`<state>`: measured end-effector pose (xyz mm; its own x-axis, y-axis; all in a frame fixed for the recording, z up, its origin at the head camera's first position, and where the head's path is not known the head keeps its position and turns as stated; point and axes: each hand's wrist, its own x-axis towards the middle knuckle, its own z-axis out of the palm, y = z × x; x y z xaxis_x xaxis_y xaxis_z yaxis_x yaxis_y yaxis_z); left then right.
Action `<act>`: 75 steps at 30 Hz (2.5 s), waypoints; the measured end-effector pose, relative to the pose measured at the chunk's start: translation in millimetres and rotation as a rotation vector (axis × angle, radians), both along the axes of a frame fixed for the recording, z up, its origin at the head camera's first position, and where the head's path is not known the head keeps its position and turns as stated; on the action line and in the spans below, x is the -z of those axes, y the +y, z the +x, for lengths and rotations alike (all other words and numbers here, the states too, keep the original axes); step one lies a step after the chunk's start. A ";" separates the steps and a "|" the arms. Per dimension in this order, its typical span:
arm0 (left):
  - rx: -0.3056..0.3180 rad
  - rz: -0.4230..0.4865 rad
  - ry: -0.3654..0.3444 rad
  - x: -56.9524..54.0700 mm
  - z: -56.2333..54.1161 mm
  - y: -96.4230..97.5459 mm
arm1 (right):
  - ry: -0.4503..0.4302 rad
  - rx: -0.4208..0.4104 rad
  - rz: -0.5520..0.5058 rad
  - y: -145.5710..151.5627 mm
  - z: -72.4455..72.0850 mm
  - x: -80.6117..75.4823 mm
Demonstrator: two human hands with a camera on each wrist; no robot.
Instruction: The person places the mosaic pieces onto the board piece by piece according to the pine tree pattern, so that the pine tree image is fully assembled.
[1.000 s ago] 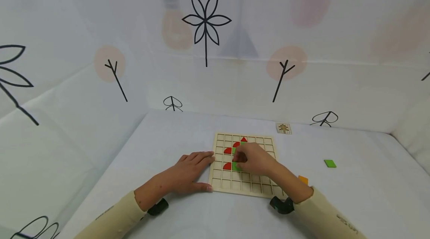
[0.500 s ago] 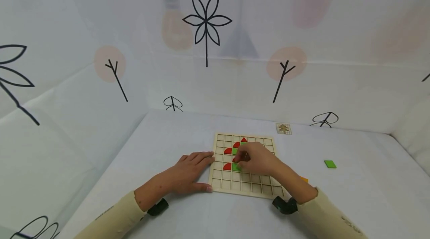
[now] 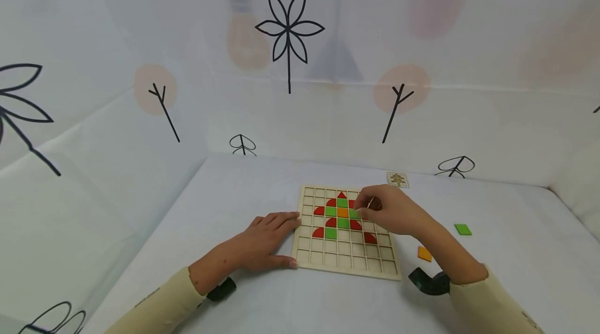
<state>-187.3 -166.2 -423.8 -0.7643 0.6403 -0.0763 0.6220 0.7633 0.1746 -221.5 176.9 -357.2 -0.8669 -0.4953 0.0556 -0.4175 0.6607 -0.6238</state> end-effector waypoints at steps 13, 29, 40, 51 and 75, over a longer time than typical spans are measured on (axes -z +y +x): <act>-0.005 -0.006 -0.012 -4.0 1.2 1.1 | 0.001 0.147 0.044 62.1 8.1 -6.8; -0.020 -0.017 -0.022 -3.6 2.3 1.2 | 0.007 0.164 0.132 158.2 -6.6 25.3; -0.014 -0.031 -0.009 -0.8 0.9 2.5 | -0.046 0.169 0.188 210.1 -9.1 35.0; -0.022 -0.027 -0.021 -3.7 2.5 2.8 | -0.116 0.189 0.275 217.6 -19.4 47.4; -0.019 -0.024 -0.010 -3.2 1.6 2.5 | -0.090 0.157 0.167 188.9 -13.4 38.7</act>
<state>-185.7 -163.7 -420.6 -0.7754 0.6237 -0.0990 0.6059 0.7789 0.1618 -234.9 365.8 -395.9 -0.9316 -0.3502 -0.0970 -0.2493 0.8102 -0.5305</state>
